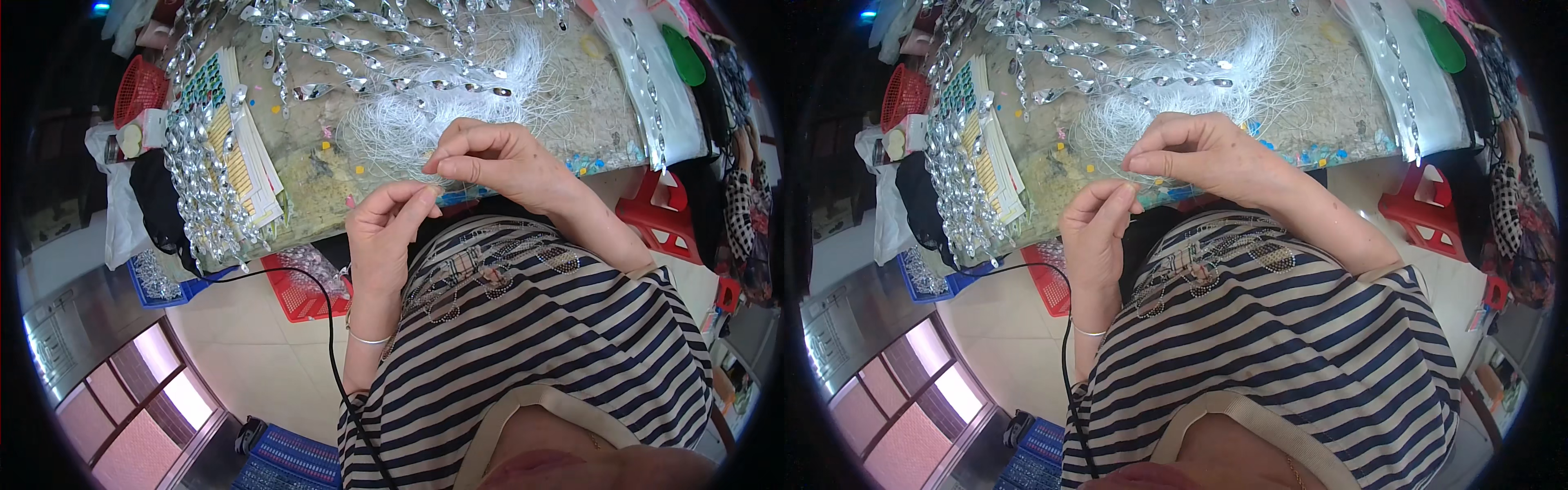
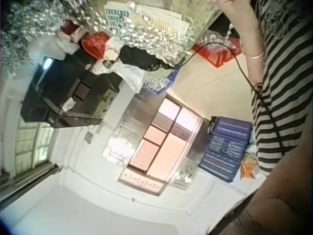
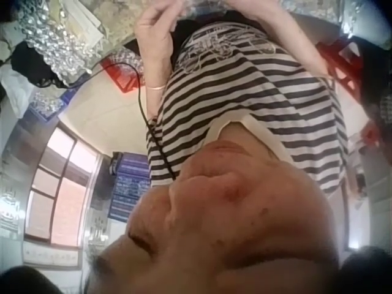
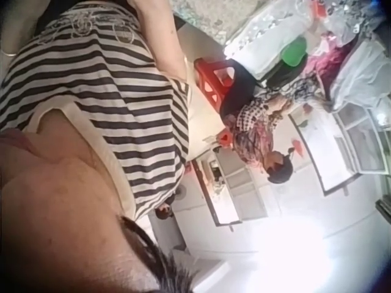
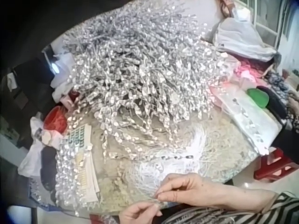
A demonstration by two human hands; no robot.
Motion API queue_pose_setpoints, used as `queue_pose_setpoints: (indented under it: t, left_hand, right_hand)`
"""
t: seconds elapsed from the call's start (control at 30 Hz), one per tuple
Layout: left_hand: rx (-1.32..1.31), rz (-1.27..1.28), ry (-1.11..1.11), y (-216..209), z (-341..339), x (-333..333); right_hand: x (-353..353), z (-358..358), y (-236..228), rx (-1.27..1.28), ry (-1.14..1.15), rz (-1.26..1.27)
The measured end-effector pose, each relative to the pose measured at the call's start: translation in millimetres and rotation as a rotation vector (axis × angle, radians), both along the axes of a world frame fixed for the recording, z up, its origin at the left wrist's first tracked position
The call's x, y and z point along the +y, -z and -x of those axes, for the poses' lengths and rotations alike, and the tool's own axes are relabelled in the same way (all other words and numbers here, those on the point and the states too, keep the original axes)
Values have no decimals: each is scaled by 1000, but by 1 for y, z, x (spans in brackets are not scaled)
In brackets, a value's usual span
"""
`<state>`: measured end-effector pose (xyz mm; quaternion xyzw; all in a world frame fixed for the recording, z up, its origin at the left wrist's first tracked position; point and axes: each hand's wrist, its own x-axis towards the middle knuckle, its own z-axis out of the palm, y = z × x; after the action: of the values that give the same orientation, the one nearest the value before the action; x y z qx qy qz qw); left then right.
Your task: Assembling small decorative components and toy parts by hand at a factory workbench.
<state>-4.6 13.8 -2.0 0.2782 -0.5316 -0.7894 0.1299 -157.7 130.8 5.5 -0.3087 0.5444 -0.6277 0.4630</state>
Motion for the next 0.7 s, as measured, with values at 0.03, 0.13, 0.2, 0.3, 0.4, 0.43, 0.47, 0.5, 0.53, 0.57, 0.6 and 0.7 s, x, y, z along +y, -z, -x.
queue_pose_setpoints:
  t: [0.03, 0.13, 0.2, 0.3, 0.4, 0.43, 0.47, 0.5, 0.53, 0.57, 0.6, 0.7]
  left_hand:
    - [2, -4, 9, 0, 0, 0]
    - [4, -6, -13, -1, 3, 1]
    - [5, -15, -9, 0, 2, 0]
    - [16, -33, -7, -1, 2, 1]
    - [13, -27, 4, -2, 2, 0]
    - [-3, -17, 16, -2, 2, 0]
    - [-3, -15, 15, -3, 2, -1]
    - [-24, 17, -1, -4, 2, -1]
    - [-45, 47, -18, -5, 2, -1]
    - [-45, 47, -19, -5, 1, -2]
    - [-38, 74, -27, -6, 0, -4]
    - [-54, 162, -32, -2, -5, -9]
  right_hand:
    - [0, 0, 0, 11, -8, 8]
    - [-1, 0, 0, -23, 24, 4]
    - [0, 1, 0, -25, 7, 27]
    - [2, 3, -1, 38, -37, 39]
    - [2, 2, -4, 213, -25, 44]
    - [1, 2, -4, 320, 12, 57]
    - [1, 1, -5, 320, 12, 59]
    - [0, 1, -7, 503, 43, 69]
    - [0, 1, -10, 687, 74, 77]
    - [0, 2, -13, 688, 73, 78]
    - [0, 5, -16, 920, 86, 94]
    - [1, 8, -15, 1184, 78, 79]
